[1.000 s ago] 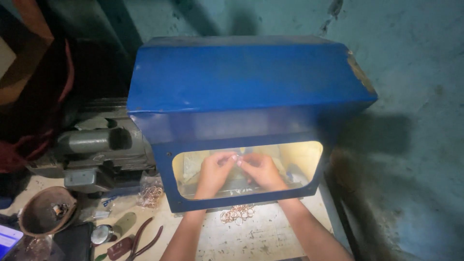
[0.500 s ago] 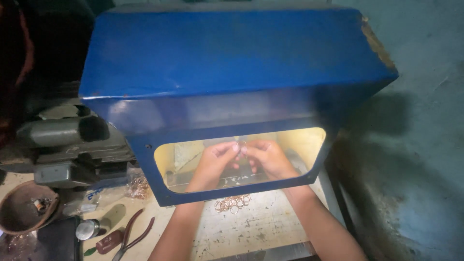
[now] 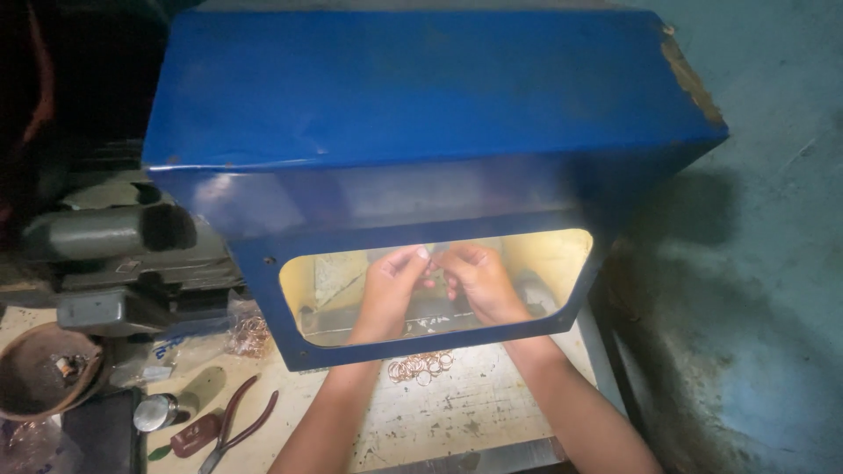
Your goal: Polishing small metal rings using a bench-mounted polishing machine with a protective enclosure.
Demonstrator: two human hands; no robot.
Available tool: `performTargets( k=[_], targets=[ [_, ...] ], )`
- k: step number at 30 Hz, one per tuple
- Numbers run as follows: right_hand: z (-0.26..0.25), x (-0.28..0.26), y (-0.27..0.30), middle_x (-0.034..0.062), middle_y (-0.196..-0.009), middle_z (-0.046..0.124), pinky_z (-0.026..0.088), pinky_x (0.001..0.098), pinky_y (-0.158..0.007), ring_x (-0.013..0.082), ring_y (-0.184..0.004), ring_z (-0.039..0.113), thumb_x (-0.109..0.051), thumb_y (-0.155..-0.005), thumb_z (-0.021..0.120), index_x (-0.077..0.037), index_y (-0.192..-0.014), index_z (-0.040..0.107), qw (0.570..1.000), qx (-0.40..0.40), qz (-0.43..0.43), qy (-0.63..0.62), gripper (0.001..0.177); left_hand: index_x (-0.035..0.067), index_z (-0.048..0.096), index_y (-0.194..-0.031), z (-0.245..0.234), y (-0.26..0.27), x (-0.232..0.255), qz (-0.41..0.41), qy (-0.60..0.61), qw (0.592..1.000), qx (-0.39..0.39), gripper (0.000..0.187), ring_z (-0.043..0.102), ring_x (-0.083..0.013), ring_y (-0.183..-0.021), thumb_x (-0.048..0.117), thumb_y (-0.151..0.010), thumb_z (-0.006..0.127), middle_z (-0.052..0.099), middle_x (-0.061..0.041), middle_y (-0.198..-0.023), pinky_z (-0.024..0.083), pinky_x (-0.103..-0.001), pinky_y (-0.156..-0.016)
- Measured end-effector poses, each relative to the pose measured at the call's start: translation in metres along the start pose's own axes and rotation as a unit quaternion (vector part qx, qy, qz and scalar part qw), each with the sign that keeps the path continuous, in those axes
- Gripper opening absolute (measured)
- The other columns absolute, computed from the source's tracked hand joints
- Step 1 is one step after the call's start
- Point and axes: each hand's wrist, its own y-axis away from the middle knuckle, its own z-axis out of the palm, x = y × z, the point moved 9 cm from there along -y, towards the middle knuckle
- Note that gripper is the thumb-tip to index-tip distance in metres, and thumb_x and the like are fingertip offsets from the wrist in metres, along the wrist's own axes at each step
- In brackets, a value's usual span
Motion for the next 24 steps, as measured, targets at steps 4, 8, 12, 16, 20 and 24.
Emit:
performTargets(
  k=[4, 8, 12, 16, 20, 24],
  targets=[
    [0.002, 0.0, 0.001, 0.0044, -0.056, 0.05, 0.054, 0.0266, -0.045, 0.0114, -0.052, 0.05, -0.008, -0.09, 0.076, -0.001, -0.077, 0.068, 1.0, 0.007, -0.018, 0.002, 0.017, -0.006, 0.074, -0.116, -0.001, 0.005, 0.011, 0.003, 0.008, 1.0, 0.002, 0.029, 0.067, -0.0169, -0.084, 0.013, -0.094, 0.073, 0.072, -0.015, -0.09, 0.066, -0.034, -0.076],
    [0.008, -0.006, 0.004, 0.0078, -0.058, 0.057, 0.053, 0.027, -0.044, 0.0121, -0.05, 0.054, -0.013, -0.09, 0.078, -0.001, -0.079, 0.069, 0.997, -0.013, -0.043, 0.059, 0.019, -0.002, 0.075, -0.115, -0.01, 0.006, 0.019, -0.002, -0.029, 1.0, -0.004, 0.027, 0.068, -0.0159, -0.084, 0.015, -0.094, 0.072, 0.074, -0.013, -0.09, 0.064, -0.033, -0.079],
    [0.016, -0.026, 0.017, 0.0171, -0.069, 0.071, 0.053, 0.0322, -0.045, 0.0134, -0.047, 0.058, -0.019, -0.087, 0.083, 0.005, -0.089, 0.076, 0.981, -0.048, -0.074, 0.175, 0.025, 0.01, 0.076, -0.121, -0.013, 0.014, 0.051, 0.043, -0.23, 0.971, -0.048, 0.033, 0.073, -0.0193, -0.09, 0.013, -0.088, 0.074, 0.076, -0.012, -0.095, 0.064, -0.036, -0.082],
    [0.007, -0.021, 0.013, 0.014, -0.066, 0.07, 0.053, 0.0296, -0.043, 0.0125, -0.046, 0.056, -0.014, -0.085, 0.083, -0.001, -0.084, 0.075, 0.986, -0.06, -0.079, 0.133, 0.016, 0.016, 0.08, -0.114, -0.008, 0.011, 0.042, 0.079, -0.271, 0.957, -0.063, 0.025, 0.074, -0.0153, -0.087, 0.017, -0.089, 0.077, 0.078, -0.009, -0.098, 0.062, -0.032, -0.078],
    [0.0, -0.009, 0.004, 0.0083, -0.065, 0.065, 0.055, 0.0264, -0.045, 0.0107, -0.052, 0.055, -0.015, -0.09, 0.078, -0.001, -0.084, 0.073, 0.997, -0.053, -0.034, 0.047, 0.016, 0.002, 0.075, -0.119, -0.004, 0.008, 0.021, -0.004, -0.109, 0.993, -0.036, 0.032, 0.074, -0.0191, -0.083, 0.015, -0.09, 0.077, 0.078, -0.016, -0.101, 0.065, -0.035, -0.078],
    [-0.006, 0.017, -0.015, 0.0041, -0.061, 0.06, 0.058, 0.0256, -0.052, 0.0111, -0.055, 0.057, -0.014, -0.095, 0.073, -0.004, -0.08, 0.068, 0.997, -0.069, -0.013, -0.028, 0.018, -0.007, 0.07, -0.124, -0.003, 0.001, 0.003, -0.017, 0.005, 1.0, 0.0, 0.038, 0.072, -0.0185, -0.083, 0.011, -0.091, 0.074, 0.076, -0.018, -0.105, 0.067, -0.035, -0.079]
  ],
)
